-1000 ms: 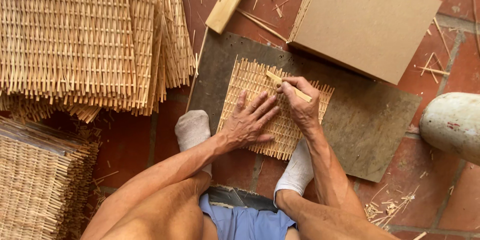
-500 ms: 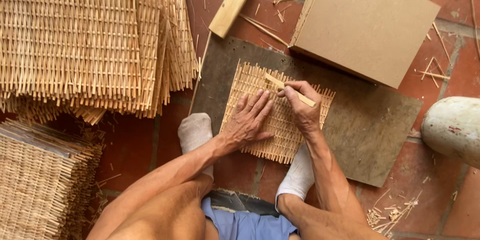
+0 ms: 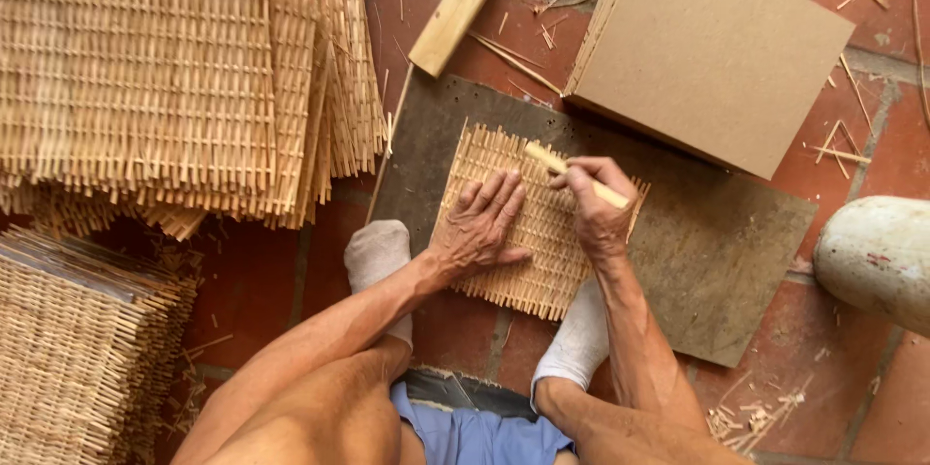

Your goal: The person applies glue to a cardboard piece using a roller, places a woven bamboo mat on top, and presses it down with a wooden stick. They repeat this process for multiple mats, stacking the finished units.

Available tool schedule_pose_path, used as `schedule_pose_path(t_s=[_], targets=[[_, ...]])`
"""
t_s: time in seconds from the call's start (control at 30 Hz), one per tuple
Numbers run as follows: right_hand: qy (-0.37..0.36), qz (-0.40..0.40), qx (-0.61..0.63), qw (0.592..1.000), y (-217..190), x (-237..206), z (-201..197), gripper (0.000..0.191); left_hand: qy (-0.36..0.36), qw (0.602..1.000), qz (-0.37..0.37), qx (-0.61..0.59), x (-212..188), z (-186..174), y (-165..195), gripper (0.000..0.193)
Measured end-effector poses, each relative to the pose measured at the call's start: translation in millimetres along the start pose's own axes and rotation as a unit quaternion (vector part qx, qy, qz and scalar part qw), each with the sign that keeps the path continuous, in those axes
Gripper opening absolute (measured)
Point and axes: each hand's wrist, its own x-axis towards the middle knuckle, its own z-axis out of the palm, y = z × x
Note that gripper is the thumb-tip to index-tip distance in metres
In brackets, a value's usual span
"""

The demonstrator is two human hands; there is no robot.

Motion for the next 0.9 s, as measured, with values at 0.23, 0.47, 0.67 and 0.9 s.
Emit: schedule_pose_path(t_s=[0.23, 0.47, 0.67, 0.9], targets=[[0.021, -0.011, -0.058, 0.998, 4, -7, -10, 0.013, -0.016, 1.000, -0.003, -0.024, 2, 5, 5, 0.111], [0.021, -0.029, -0.106, 0.994, 6, -8, -14, 0.013, -0.011, 1.000, -0.001, -0.006, 6, 6, 5, 0.110], [-0.019, 0.015, -0.066, 0.998, 7, -3, -17, 0.014, -0.028, 1.000, 0.004, 0.004, 5, -4, 5, 0.105], [0.076, -0.046, 0.038, 0.995, -6, -17, -53, 0.012, -0.021, 0.998, -0.007, -0.051, 11, -10, 9, 0.106]])
